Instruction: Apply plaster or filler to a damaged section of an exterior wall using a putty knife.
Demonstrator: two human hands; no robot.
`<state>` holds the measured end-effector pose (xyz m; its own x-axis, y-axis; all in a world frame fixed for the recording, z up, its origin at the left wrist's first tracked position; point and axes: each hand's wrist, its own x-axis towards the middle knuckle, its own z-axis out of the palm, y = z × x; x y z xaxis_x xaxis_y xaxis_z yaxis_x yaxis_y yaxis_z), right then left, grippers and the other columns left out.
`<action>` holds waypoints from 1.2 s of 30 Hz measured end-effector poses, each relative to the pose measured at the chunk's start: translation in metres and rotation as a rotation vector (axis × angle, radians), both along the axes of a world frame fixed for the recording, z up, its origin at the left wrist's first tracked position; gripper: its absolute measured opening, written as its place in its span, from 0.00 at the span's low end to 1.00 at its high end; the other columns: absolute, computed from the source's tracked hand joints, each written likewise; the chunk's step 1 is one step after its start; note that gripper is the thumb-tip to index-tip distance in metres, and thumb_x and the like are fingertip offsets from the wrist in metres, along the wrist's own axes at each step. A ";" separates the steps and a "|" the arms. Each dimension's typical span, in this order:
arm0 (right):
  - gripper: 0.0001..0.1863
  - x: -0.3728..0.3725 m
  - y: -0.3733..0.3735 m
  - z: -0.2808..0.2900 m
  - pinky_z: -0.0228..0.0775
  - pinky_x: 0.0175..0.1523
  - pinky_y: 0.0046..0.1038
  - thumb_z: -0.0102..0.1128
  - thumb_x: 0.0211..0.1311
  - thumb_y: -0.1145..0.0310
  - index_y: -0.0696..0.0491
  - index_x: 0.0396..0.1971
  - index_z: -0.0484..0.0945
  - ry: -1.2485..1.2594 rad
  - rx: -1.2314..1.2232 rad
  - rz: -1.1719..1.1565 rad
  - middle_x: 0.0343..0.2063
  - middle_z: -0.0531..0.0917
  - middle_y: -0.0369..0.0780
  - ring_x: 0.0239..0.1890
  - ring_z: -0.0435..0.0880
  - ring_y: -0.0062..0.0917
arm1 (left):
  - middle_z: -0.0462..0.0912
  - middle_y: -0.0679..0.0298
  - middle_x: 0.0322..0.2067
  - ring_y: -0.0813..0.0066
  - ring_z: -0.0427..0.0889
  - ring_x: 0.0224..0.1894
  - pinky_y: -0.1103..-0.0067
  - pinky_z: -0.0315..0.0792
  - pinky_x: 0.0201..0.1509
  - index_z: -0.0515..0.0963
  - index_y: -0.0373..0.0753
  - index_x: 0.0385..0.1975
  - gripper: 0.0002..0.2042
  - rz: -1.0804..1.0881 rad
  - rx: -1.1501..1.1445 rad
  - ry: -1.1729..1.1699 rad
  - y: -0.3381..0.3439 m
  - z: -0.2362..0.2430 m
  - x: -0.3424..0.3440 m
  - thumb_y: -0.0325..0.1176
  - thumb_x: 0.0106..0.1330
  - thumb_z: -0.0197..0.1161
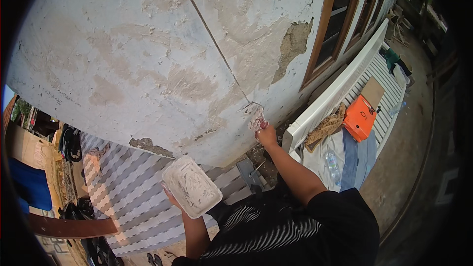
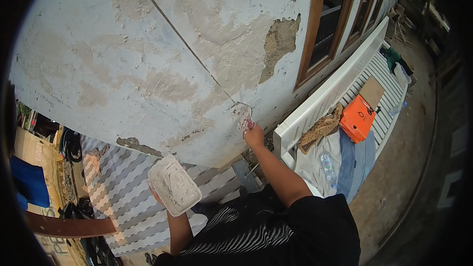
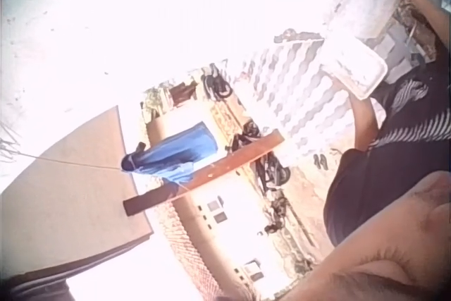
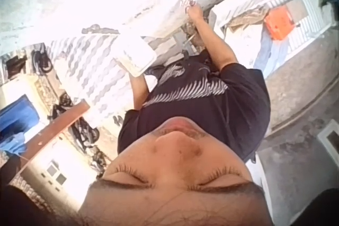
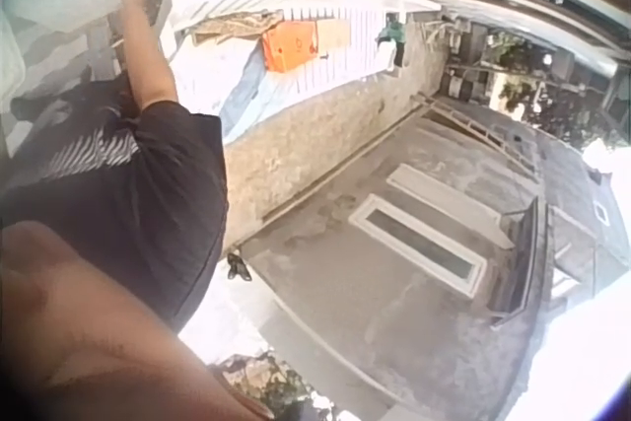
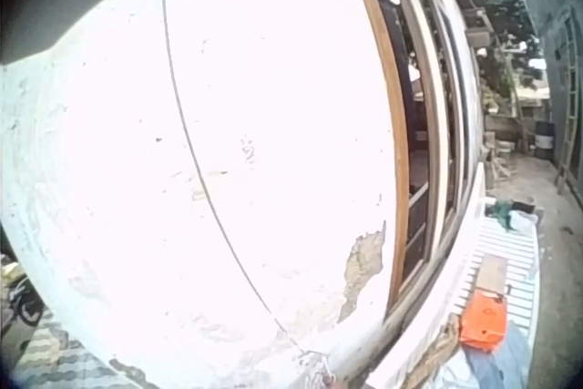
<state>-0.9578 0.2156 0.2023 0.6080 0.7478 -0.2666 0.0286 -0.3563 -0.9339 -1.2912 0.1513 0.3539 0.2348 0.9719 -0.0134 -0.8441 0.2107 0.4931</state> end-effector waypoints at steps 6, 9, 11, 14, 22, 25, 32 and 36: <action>0.08 -0.023 0.020 0.031 0.71 0.41 0.41 0.56 0.50 0.70 0.57 0.30 0.78 -0.152 -0.013 0.032 0.29 0.82 0.51 0.36 0.81 0.47 | 0.58 0.46 0.64 0.36 0.60 0.62 0.41 0.61 0.57 0.55 0.40 0.66 0.41 0.062 -0.016 -0.030 -0.007 -0.007 -0.011 0.65 0.61 0.46; 0.08 -0.078 0.015 0.058 0.71 0.43 0.44 0.57 0.51 0.70 0.57 0.30 0.78 -0.309 -0.010 0.276 0.31 0.81 0.51 0.37 0.79 0.48 | 0.61 0.47 0.63 0.36 0.63 0.60 0.43 0.62 0.57 0.56 0.40 0.65 0.40 0.068 -0.022 -0.024 -0.001 -0.008 -0.006 0.65 0.61 0.46; 0.09 -0.102 -0.006 0.056 0.70 0.43 0.44 0.57 0.51 0.70 0.56 0.32 0.79 -0.318 0.118 0.468 0.32 0.81 0.52 0.37 0.78 0.51 | 0.62 0.47 0.62 0.36 0.65 0.59 0.44 0.63 0.57 0.57 0.40 0.65 0.39 0.086 -0.027 -0.022 0.005 -0.007 -0.004 0.64 0.61 0.46; 0.10 -0.092 -0.027 0.069 0.72 0.40 0.38 0.57 0.51 0.72 0.56 0.35 0.79 -0.211 0.178 0.521 0.29 0.83 0.48 0.33 0.82 0.42 | 0.65 0.49 0.60 0.41 0.69 0.58 0.48 0.66 0.57 0.59 0.39 0.64 0.38 0.147 -0.026 0.003 0.006 -0.001 -0.003 0.63 0.62 0.46; 0.15 -0.043 -0.049 0.162 0.75 0.44 0.25 0.57 0.61 0.76 0.61 0.48 0.72 0.928 0.513 0.318 0.41 0.80 0.38 0.38 0.80 0.22 | 0.66 0.52 0.60 0.50 0.70 0.58 0.53 0.66 0.59 0.59 0.41 0.64 0.35 0.170 -0.062 0.140 0.004 0.017 0.016 0.61 0.65 0.39; 0.15 -0.049 -0.054 0.187 0.74 0.46 0.25 0.58 0.61 0.76 0.62 0.47 0.72 0.968 0.498 0.336 0.39 0.80 0.38 0.39 0.80 0.22 | 0.66 0.52 0.60 0.50 0.70 0.59 0.53 0.66 0.60 0.57 0.40 0.65 0.35 0.115 0.011 0.168 0.005 0.021 0.025 0.61 0.65 0.39; 0.13 -0.073 -0.054 0.221 0.72 0.44 0.22 0.60 0.60 0.74 0.60 0.44 0.74 0.655 0.556 0.480 0.37 0.81 0.37 0.38 0.79 0.17 | 0.64 0.51 0.61 0.51 0.69 0.59 0.57 0.66 0.60 0.56 0.38 0.65 0.36 0.021 0.174 0.205 0.005 0.031 0.036 0.60 0.64 0.40; 0.10 -0.081 -0.056 0.250 0.71 0.41 0.20 0.61 0.60 0.74 0.59 0.40 0.76 0.425 0.470 0.616 0.34 0.82 0.35 0.35 0.77 0.13 | 0.65 0.52 0.60 0.54 0.68 0.60 0.61 0.64 0.62 0.56 0.36 0.64 0.37 0.144 0.086 0.214 0.001 0.029 0.039 0.60 0.64 0.42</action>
